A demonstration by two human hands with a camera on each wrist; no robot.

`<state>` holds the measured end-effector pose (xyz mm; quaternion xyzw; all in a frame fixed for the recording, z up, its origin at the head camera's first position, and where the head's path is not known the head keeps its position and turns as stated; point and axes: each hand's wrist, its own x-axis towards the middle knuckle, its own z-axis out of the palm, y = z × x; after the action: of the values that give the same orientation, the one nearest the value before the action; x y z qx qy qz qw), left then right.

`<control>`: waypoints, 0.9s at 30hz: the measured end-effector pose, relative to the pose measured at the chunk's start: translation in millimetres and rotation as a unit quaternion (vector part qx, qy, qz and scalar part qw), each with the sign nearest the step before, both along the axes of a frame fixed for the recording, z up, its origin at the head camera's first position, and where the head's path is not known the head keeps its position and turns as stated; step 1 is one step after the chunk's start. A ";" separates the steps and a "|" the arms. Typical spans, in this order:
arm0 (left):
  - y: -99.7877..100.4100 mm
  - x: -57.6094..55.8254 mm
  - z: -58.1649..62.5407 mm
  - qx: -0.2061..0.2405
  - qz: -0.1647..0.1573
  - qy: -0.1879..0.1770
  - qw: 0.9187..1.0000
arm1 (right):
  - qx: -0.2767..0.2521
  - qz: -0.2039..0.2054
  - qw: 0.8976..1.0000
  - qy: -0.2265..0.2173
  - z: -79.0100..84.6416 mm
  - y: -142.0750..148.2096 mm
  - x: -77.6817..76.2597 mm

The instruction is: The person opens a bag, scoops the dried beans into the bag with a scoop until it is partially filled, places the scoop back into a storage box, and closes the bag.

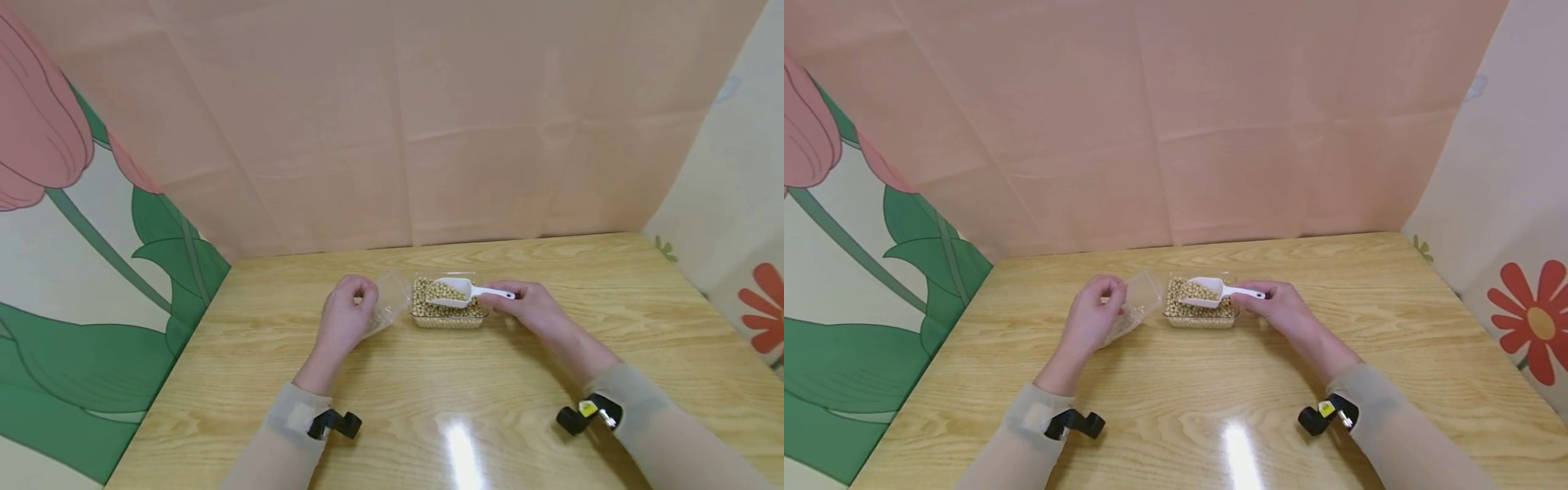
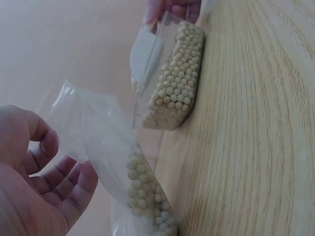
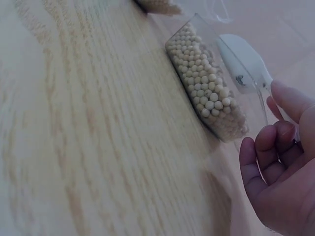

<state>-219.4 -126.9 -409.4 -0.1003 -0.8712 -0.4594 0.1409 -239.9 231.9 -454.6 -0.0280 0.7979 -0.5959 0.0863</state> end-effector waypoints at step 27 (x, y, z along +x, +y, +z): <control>1.8 -4.9 -3.1 -0.004 0.007 0.005 1.000 | -0.006 0.026 1.000 0.016 39.3 -23.9 3.9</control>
<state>-224.3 -125.2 -412.6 -0.0975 -0.8730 -0.4542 0.1483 -235.9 208.0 -415.4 -0.0592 0.7946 -0.5977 0.0888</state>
